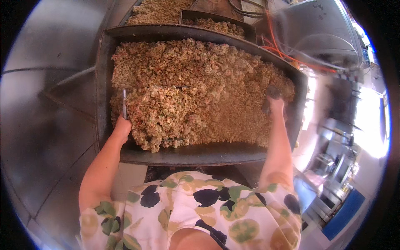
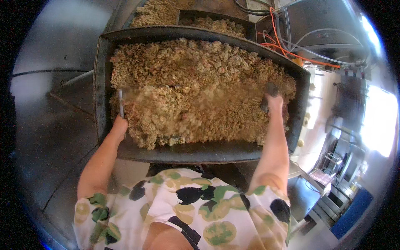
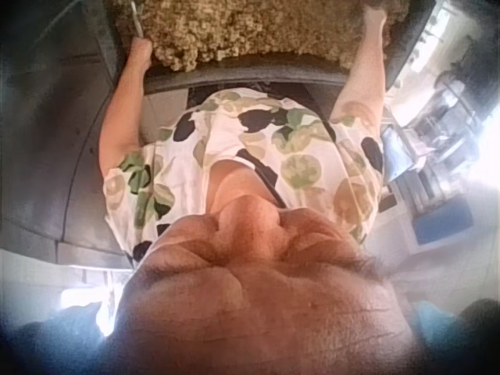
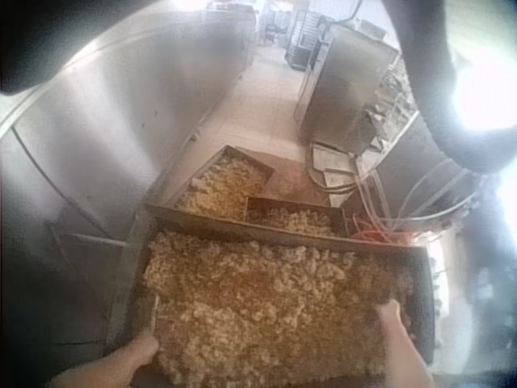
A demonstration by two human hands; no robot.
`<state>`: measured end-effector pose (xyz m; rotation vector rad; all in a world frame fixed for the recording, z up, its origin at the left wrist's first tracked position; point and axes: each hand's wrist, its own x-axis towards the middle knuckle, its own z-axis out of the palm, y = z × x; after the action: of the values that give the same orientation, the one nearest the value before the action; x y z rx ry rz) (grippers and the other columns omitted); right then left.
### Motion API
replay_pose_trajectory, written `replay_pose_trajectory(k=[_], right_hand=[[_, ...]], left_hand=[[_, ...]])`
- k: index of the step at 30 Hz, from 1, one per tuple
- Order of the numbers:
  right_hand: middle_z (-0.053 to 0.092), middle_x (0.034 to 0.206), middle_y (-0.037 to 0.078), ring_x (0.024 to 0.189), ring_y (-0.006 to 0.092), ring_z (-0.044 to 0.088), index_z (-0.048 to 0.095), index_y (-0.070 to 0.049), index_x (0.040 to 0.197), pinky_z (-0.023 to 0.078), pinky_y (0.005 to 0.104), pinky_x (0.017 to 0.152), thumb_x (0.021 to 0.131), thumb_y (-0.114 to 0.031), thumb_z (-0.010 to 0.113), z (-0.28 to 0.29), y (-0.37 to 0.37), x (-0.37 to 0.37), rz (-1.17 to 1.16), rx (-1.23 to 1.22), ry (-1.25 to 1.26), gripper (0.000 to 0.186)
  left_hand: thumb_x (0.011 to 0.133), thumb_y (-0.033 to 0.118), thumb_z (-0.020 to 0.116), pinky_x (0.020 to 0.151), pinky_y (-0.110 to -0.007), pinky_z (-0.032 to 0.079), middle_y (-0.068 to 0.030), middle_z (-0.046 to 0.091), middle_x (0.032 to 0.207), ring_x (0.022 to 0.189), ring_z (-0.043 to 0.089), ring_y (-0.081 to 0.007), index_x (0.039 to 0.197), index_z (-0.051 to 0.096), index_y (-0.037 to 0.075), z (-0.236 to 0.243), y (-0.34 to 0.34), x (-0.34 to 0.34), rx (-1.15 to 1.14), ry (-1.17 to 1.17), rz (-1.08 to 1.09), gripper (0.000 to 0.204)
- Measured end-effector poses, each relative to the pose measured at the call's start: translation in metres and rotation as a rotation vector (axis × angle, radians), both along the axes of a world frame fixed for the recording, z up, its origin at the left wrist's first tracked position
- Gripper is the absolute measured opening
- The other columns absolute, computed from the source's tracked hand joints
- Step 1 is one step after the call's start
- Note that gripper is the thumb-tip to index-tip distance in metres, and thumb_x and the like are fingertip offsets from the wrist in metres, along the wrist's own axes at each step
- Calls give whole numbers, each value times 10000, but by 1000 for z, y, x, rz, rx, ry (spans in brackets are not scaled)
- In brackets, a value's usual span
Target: The person scoops a crumbly mixture from a large metal bin into a rectangular tray using two metal scrapers. They then move to a table and knead a large mass of dough, cutting it into smaller portions with a bench scraper and placing them into a tray.
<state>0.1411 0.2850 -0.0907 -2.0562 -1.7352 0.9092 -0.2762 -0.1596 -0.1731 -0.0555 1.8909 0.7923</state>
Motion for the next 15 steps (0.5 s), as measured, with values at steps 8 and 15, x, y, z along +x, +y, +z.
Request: replay_pose_trajectory(k=[8, 15], right_hand=[[612, 794, 76, 712, 180, 566, 647, 1, 1002, 457, 361, 639, 785, -116, 662, -25, -47, -52, 97, -297, 151, 248], [611, 1116, 243, 1025, 320, 616, 295, 7, 1460, 480, 384, 914, 924, 8, 462, -51, -150, -122, 307, -397, -49, 562]], left_hand=[[955, 46, 351, 986, -515, 371, -194, 475, 1298, 1159, 478, -326, 1407, 330, 33, -8, -3, 3, 17, -92, 8, 453], [949, 23, 323, 1025, -491, 338, -190, 441, 1360, 1181, 461, -325, 1444, 319, 74, 31, 25, 20, -71, -70, -28, 498]])
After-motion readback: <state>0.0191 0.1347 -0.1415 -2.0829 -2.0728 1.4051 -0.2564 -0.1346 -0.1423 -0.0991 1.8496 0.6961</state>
